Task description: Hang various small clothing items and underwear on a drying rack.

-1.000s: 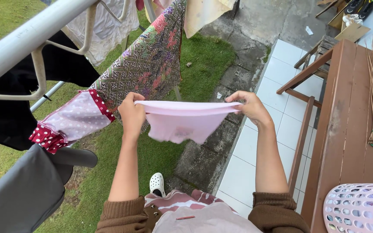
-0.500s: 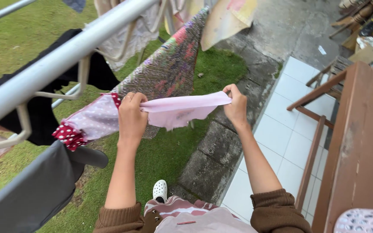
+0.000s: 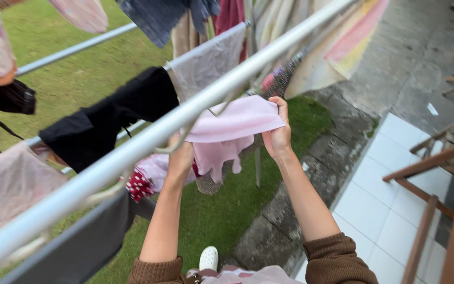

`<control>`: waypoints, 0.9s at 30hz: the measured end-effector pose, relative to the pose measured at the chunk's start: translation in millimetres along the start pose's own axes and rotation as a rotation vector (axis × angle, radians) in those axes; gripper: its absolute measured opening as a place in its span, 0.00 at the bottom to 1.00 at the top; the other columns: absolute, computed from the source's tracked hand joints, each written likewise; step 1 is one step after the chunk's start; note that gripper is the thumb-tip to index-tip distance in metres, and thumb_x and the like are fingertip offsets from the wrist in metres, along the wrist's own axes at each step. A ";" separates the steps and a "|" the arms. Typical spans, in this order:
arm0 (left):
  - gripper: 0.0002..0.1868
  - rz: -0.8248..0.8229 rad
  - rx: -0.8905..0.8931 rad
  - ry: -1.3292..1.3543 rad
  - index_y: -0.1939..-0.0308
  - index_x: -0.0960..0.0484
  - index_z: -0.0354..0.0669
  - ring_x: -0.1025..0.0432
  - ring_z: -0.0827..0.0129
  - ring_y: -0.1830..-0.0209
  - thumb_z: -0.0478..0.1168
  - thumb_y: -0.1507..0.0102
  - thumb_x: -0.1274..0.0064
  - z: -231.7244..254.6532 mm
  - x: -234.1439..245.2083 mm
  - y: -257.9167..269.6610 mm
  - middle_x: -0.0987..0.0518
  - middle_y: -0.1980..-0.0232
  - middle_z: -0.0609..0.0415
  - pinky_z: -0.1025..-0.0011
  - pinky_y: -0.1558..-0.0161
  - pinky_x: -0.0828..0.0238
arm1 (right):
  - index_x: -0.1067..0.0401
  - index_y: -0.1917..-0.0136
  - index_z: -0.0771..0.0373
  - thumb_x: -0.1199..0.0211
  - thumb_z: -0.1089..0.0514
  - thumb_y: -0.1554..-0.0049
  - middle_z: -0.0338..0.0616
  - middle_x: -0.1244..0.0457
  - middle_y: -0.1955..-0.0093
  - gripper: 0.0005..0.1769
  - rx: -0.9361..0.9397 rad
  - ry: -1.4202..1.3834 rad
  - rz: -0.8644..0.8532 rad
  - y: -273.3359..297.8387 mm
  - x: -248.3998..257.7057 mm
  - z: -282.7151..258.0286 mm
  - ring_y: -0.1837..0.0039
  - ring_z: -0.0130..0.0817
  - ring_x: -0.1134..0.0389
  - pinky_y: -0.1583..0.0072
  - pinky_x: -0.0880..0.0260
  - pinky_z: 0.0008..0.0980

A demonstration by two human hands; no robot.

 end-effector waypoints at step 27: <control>0.30 0.276 -0.907 -1.162 0.31 0.32 0.45 0.44 0.37 0.22 0.41 0.36 0.40 216.0 -19.8 -118.5 0.34 0.28 0.31 0.48 0.24 0.49 | 0.32 0.31 0.67 0.42 0.37 0.36 0.53 0.34 0.36 0.34 1.079 0.968 -0.047 -183.0 -208.3 -64.6 0.35 0.49 0.35 0.32 0.35 0.42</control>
Point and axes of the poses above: each hand's wrist, its own y-axis away from the middle knuckle, its own x-axis out of the back of the hand, z = x × y, the point moved 5 cm from there along -y, towards the middle knuckle
